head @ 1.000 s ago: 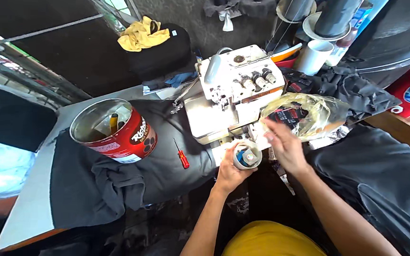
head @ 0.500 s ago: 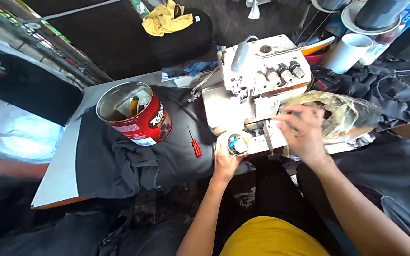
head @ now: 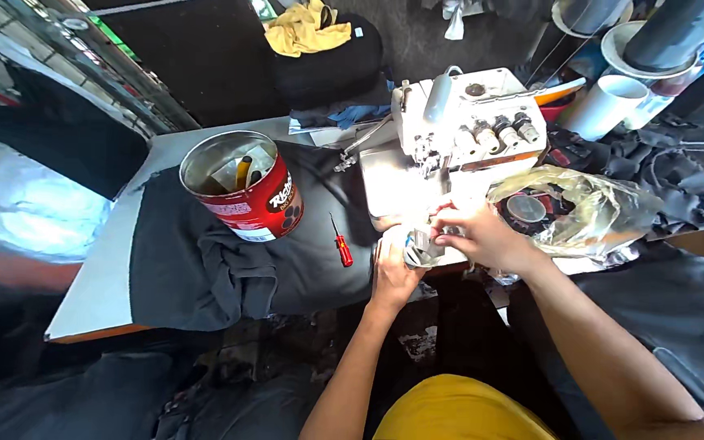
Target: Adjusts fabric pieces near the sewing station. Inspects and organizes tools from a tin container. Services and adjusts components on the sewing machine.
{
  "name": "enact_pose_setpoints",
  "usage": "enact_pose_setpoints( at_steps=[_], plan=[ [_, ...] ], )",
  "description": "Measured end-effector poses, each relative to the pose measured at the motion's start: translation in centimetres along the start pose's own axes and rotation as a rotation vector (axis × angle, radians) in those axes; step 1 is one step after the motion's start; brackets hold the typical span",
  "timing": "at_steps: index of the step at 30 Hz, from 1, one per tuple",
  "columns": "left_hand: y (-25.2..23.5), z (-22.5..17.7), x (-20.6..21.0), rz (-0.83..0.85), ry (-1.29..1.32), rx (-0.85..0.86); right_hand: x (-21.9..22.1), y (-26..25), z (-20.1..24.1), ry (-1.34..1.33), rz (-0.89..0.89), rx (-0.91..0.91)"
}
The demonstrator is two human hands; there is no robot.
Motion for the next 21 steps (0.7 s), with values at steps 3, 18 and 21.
enact_pose_setpoints(
  at_steps=[3,18,21],
  plan=[
    [0.1,0.0,0.1,0.000,0.015,-0.012,-1.1,0.7,-1.3,-0.121,0.022,0.002],
    [0.0,-0.2,0.0,0.018,0.031,-0.062,-0.8,1.3,-3.2,-0.450,0.085,0.121],
    [0.0,-0.1,0.0,0.026,0.037,-0.083,-0.8,1.3,-3.2,-0.470,0.075,0.114]
  ],
)
Point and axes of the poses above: each hand's wrist, its own y-axis away from the middle knuckle, its own x-axis out of the palm, z = x × y, the point moved 6 cm from there along -y, towards the middle knuckle, and after that the axes turned 11 degrees about z, right-handed, at the moved point
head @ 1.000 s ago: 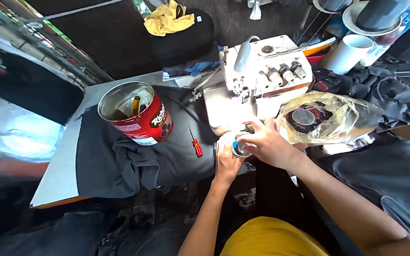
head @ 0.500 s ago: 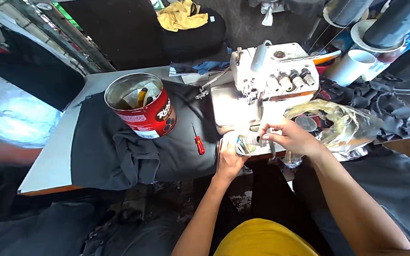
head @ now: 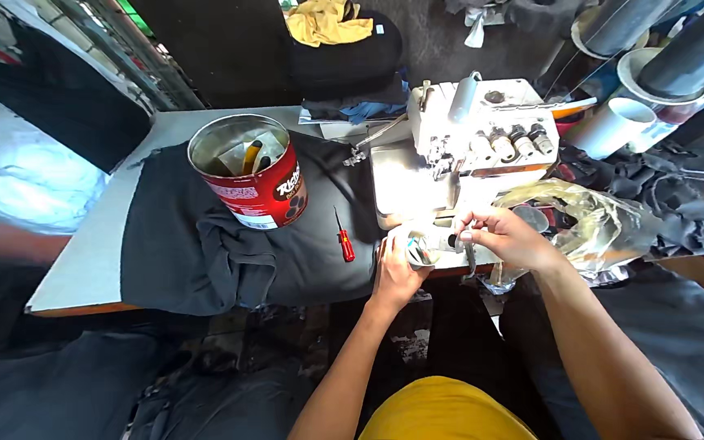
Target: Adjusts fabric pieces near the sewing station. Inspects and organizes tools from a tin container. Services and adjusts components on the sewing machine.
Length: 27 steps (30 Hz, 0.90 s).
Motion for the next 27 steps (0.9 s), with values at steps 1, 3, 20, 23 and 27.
enact_pose_setpoints(
  at_steps=[1,3,20,23,27],
  plan=[
    [0.0,0.0,0.0,0.002,-0.002,-0.003,0.0,0.0,0.0,-0.002,-0.004,-0.004],
    [0.0,0.1,0.1,0.000,-0.003,0.003,0.0,0.0,0.1,-0.005,-0.007,-0.008],
    [1.0,0.6,0.5,-0.240,-0.029,0.187,1.9,1.0,4.5,0.308,-0.206,-0.110],
    [1.0,0.9,0.5,-0.236,0.000,0.181,2.6,1.0,5.4,0.457,-0.319,-0.157],
    [1.0,0.9,0.6,-0.252,-0.021,0.179,3.9,0.7,5.5,0.545,-0.323,-0.149]
  ],
)
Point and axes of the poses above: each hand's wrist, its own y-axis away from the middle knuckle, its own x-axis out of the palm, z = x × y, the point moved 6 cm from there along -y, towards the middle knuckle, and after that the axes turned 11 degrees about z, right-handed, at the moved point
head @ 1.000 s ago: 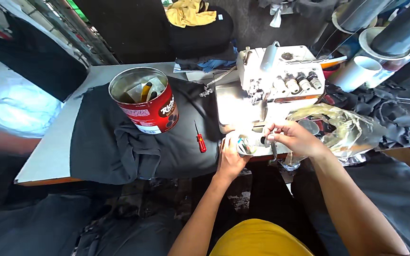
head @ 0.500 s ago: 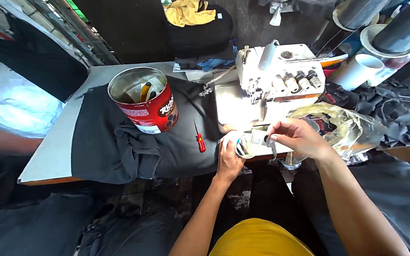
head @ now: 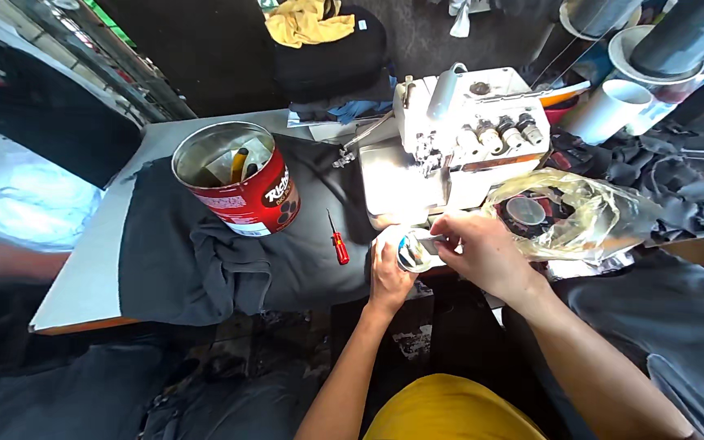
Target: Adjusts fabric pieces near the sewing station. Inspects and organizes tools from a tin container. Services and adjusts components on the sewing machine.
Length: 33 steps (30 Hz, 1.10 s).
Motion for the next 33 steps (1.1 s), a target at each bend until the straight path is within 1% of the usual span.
enact_pose_setpoints(
  at_steps=[4,8,12,16,18,21,23,26,30,33],
  plan=[
    [0.2,-0.2,0.0,-0.063,-0.041,0.035,1.9,0.0,1.0,0.122,0.022,-0.005],
    [0.4,-0.1,0.1,-0.100,-0.050,0.061,3.9,0.1,1.5,0.311,-0.071,-0.054],
    [0.4,0.0,0.1,-0.099,-0.041,0.090,4.7,0.3,1.0,0.350,-0.143,-0.064],
    [0.5,0.1,0.1,-0.100,-0.047,0.081,4.8,0.3,0.7,0.387,-0.160,-0.071],
    [0.5,0.0,0.1,-0.103,-0.065,0.077,5.0,0.3,0.7,0.391,-0.139,-0.096],
    [0.3,-0.2,-0.1,-0.115,-0.098,0.080,5.4,0.2,0.9,0.391,-0.031,-0.145],
    [0.3,-0.2,-0.1,-0.120,-0.096,0.079,5.5,0.2,0.9,0.399,0.006,-0.157],
    [0.3,0.0,-0.1,-0.114,-0.079,0.063,5.4,0.1,0.5,0.406,0.004,-0.153],
    [0.3,-0.2,-0.1,-0.116,-0.113,0.077,5.2,0.2,0.0,0.290,0.026,-0.169],
    [0.3,-0.1,-0.1,-0.115,-0.102,0.066,5.2,0.1,0.0,0.274,0.050,-0.152]
  ],
)
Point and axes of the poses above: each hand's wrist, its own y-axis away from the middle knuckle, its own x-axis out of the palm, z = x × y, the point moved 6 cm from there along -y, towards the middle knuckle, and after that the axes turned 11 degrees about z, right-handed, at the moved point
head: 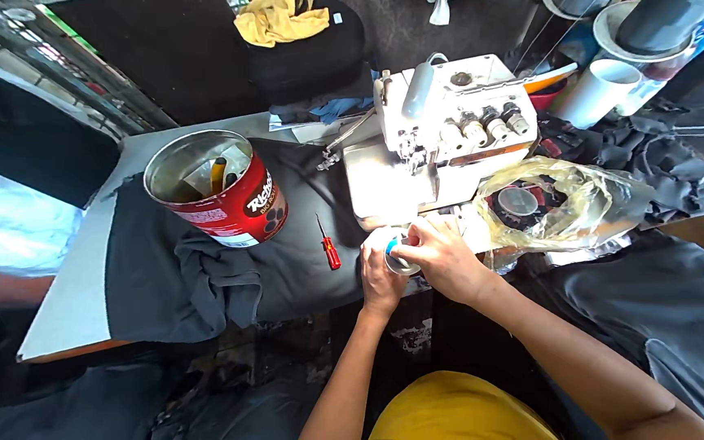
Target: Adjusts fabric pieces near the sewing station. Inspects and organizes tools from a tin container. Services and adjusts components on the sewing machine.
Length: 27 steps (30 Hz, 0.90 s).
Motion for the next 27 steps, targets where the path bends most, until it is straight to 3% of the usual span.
enact_pose_setpoints(
  at_steps=[9,14,17,20,24,27],
  plan=[
    [-0.4,-0.4,0.3,0.077,-0.002,-0.124,-0.4,-1.7,-0.2,0.086,0.055,0.170],
    [-0.6,-0.8,0.0,0.112,-0.028,-0.196,-0.7,-2.1,-0.8,-0.009,-0.080,0.157],
    [-0.6,-0.2,-0.5,0.118,0.057,-0.252,-2.1,-1.7,-2.3,-0.284,-0.141,0.220],
    [-0.7,0.0,-0.9,0.103,0.162,-0.283,-3.1,-1.1,-4.6,-0.659,-0.122,0.404],
    [-0.9,-0.2,-1.3,0.095,0.134,-0.280,-2.8,-0.1,-6.1,-1.165,-0.212,0.596],
    [-0.7,-0.5,-1.6,0.122,0.057,-0.257,-2.9,0.7,-6.0,-1.344,-0.247,0.659]
  ],
)
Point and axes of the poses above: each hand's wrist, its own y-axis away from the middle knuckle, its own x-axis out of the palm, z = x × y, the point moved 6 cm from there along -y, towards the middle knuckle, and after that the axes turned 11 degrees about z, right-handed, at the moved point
